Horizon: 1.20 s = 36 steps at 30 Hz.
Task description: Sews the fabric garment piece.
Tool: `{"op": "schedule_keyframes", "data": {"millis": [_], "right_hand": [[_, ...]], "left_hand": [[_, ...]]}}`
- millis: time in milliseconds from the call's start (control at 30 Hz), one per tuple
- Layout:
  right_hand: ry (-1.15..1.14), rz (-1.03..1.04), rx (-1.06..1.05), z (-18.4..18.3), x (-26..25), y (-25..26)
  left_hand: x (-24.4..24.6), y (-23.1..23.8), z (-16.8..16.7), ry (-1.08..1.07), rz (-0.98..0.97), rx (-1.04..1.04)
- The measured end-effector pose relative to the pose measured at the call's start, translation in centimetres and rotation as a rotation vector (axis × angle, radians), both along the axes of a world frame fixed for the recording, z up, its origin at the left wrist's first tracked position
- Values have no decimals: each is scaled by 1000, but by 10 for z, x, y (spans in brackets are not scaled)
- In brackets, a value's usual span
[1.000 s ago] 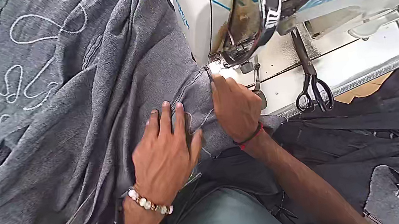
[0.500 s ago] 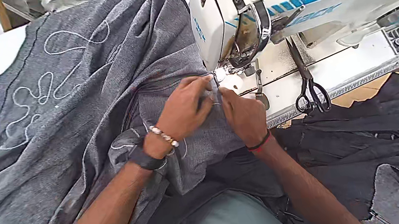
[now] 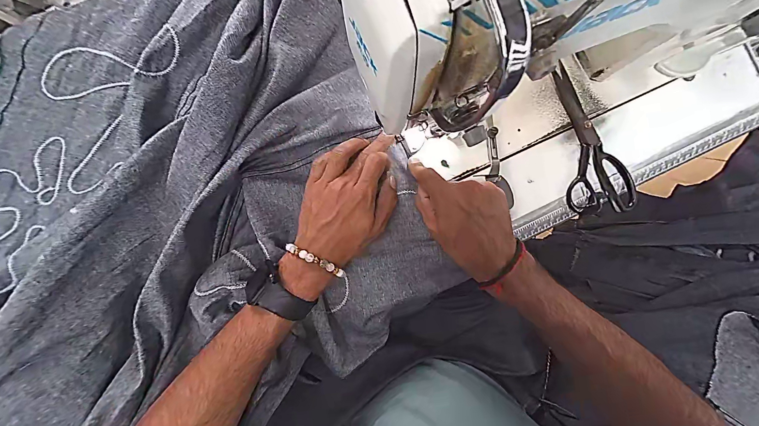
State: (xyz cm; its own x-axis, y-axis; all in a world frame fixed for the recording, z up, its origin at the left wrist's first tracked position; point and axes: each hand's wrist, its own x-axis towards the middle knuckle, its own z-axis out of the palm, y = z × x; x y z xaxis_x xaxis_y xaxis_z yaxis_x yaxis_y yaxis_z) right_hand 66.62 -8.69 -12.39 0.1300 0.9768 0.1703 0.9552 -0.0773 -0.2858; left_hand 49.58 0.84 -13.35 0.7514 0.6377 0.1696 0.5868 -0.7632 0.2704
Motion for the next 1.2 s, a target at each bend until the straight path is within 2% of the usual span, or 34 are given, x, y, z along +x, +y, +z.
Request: {"op": "schedule_keyframes", "data": {"millis": [167, 233, 300, 400, 500, 567, 633, 667, 733, 800, 833, 900, 1000, 1100, 1200], "right_hand": [[-49, -72, -49, 1, -10, 15], [-68, -79, -12, -3, -12, 15], [-103, -62, 73, -11, -13, 4], [-110, -70, 112, -19, -12, -18], [-106, -122, 62, -21, -13, -27], [-110, -153, 54, -24, -18, -29], [-111, -153, 72, -26, -20, -27], [-98, -145, 67, -25, -20, -28], [5, -90, 64, -17, -12, -28], [190, -65, 140, -6, 6, -26], [231, -86, 162, 0, 19, -26], [244, -136, 171, 9, 51, -22], [214, -100, 82, 10, 85, -18], [191, 5, 64, 2, 70, -3], [147, -2, 204, -10, 34, 10]], "left_hand": [[-2, 26, 2, 48, -29, 100], [-2, 4, 18, 159, 26, 121], [-11, -36, 27, 274, 201, 45], [-52, -61, 15, 324, 329, -48], [-96, -19, -1, 257, 168, -26], [-107, 16, 10, 360, 75, -41], [-92, 26, 35, 465, 89, -78], [-76, 21, 48, 439, 96, -92], [-35, 5, 60, 198, 110, -104], [1, -8, 44, -92, 101, -122], [10, -9, 27, -146, 71, -102], [12, -5, -2, -151, 0, 6], [1, 1, -8, -125, -79, 54], [-2, 6, -6, -130, -108, 25], [-3, 10, -7, -136, -124, 11]]}}
